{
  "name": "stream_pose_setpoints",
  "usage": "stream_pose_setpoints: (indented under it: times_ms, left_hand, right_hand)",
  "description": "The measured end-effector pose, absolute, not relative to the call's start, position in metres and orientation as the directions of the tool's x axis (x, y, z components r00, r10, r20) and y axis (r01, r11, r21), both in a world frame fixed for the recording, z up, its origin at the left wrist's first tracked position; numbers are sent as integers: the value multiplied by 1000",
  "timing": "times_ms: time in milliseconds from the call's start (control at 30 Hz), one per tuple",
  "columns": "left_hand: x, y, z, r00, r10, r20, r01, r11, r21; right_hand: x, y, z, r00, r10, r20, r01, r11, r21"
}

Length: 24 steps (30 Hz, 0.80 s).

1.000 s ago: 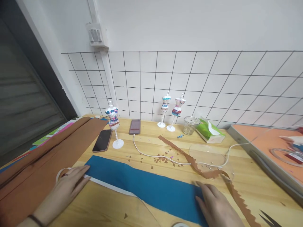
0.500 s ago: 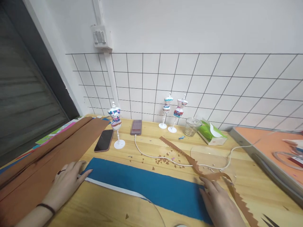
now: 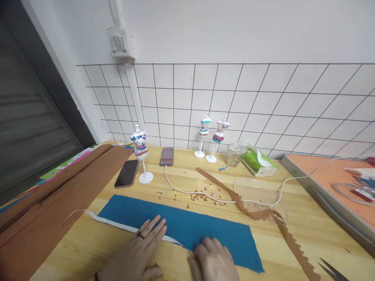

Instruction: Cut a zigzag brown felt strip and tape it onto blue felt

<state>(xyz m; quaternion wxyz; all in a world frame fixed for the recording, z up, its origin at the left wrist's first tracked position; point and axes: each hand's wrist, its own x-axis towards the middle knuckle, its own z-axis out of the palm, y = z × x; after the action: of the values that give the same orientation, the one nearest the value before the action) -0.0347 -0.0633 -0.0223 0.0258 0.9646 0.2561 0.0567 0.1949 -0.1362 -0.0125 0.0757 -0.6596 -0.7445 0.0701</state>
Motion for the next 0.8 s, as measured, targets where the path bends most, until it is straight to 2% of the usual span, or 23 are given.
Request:
stream_pose_setpoints:
  times_ms: [67,267,500,800]
  left_hand:
    - [-36,-60,-24,854,516,65,509,-855,105]
    - [-39,-57,-20,830,555,55,546,-829,122]
    - [-41,-54,-19,816,576,51,574,-817,55]
    - [-42,-55,-18,812,581,51,576,-813,81]
  right_hand:
    - [197,-133,-7,-112,994,2,967,109,-229]
    - [200,-123,9,-61,994,-87,876,11,-482]
    - [199,-118,3,-60,993,-106,881,2,-473]
    - [204,-120,8,-136,976,-171,803,7,-597]
